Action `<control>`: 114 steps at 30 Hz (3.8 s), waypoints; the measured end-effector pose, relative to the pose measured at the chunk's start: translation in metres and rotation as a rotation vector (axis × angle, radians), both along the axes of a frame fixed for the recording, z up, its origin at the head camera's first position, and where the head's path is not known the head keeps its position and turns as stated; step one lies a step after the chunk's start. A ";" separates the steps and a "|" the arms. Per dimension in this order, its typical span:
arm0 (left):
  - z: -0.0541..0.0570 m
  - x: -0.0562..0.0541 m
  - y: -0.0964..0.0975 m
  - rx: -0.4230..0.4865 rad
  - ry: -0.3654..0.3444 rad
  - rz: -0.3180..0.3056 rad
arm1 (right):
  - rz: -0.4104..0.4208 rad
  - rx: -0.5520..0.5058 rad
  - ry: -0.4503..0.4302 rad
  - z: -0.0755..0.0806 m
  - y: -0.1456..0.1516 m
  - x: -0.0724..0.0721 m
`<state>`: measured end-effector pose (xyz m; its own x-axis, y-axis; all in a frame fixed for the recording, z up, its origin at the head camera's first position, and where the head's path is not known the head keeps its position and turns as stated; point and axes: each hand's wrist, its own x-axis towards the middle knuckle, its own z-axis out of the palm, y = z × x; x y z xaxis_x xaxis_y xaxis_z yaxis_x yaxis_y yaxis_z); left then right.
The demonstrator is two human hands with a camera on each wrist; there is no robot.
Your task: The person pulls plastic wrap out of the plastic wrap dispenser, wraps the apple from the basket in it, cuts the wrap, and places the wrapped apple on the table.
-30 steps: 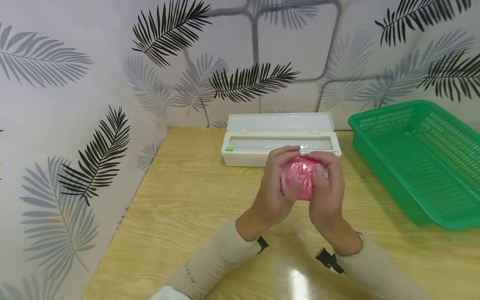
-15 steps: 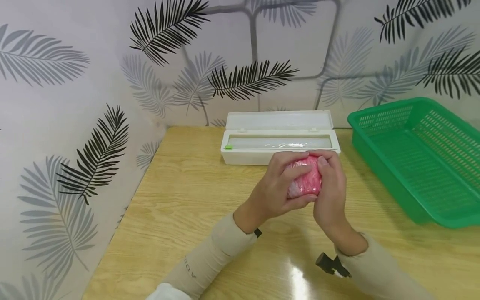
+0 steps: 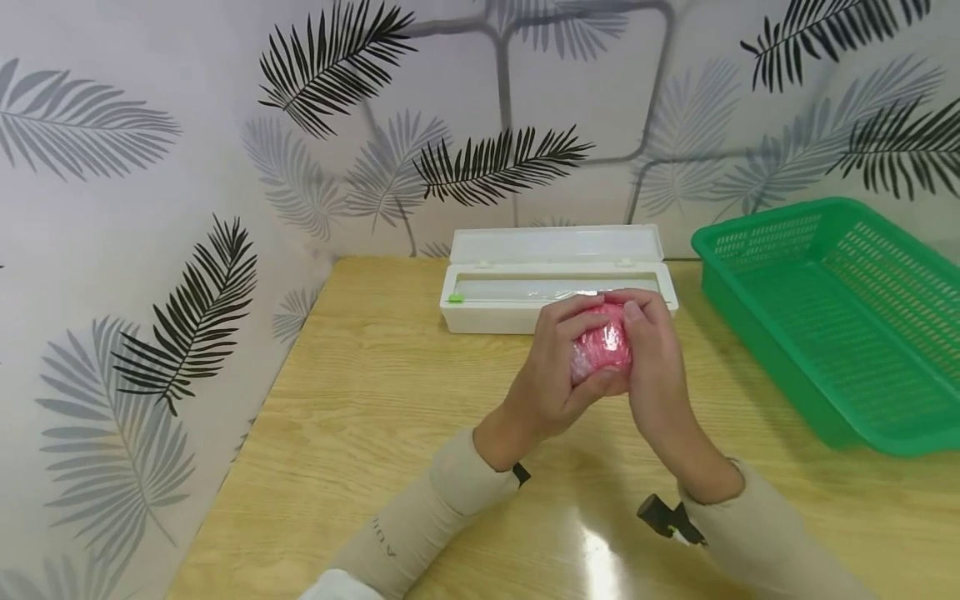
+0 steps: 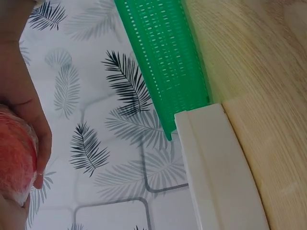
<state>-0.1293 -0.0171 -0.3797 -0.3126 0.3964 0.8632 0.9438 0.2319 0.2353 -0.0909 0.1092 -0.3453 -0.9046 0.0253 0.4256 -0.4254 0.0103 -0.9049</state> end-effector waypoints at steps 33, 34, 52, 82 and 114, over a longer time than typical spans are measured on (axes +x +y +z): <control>0.040 0.036 0.001 0.268 -0.490 -0.238 | -0.385 0.011 0.853 -0.006 -0.030 -0.011; 0.040 0.036 0.001 0.265 -0.487 -0.231 | -0.376 0.008 0.849 -0.005 -0.031 -0.010; 0.002 0.005 -0.012 -0.041 0.055 -0.038 | -0.093 -0.158 0.354 -0.020 -0.017 -0.002; 0.026 0.028 -0.006 0.257 -0.559 -0.259 | -0.184 0.131 0.731 -0.016 -0.014 -0.007; 0.011 0.014 -0.019 0.011 -0.203 -0.191 | -0.165 -0.128 0.619 -0.016 -0.022 0.004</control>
<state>-0.1155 -0.0360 -0.3690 -0.4001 0.4558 0.7951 0.9035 0.0507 0.4256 -0.0871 0.0873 -0.3613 -0.4735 0.2281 0.8507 -0.8702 0.0282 -0.4919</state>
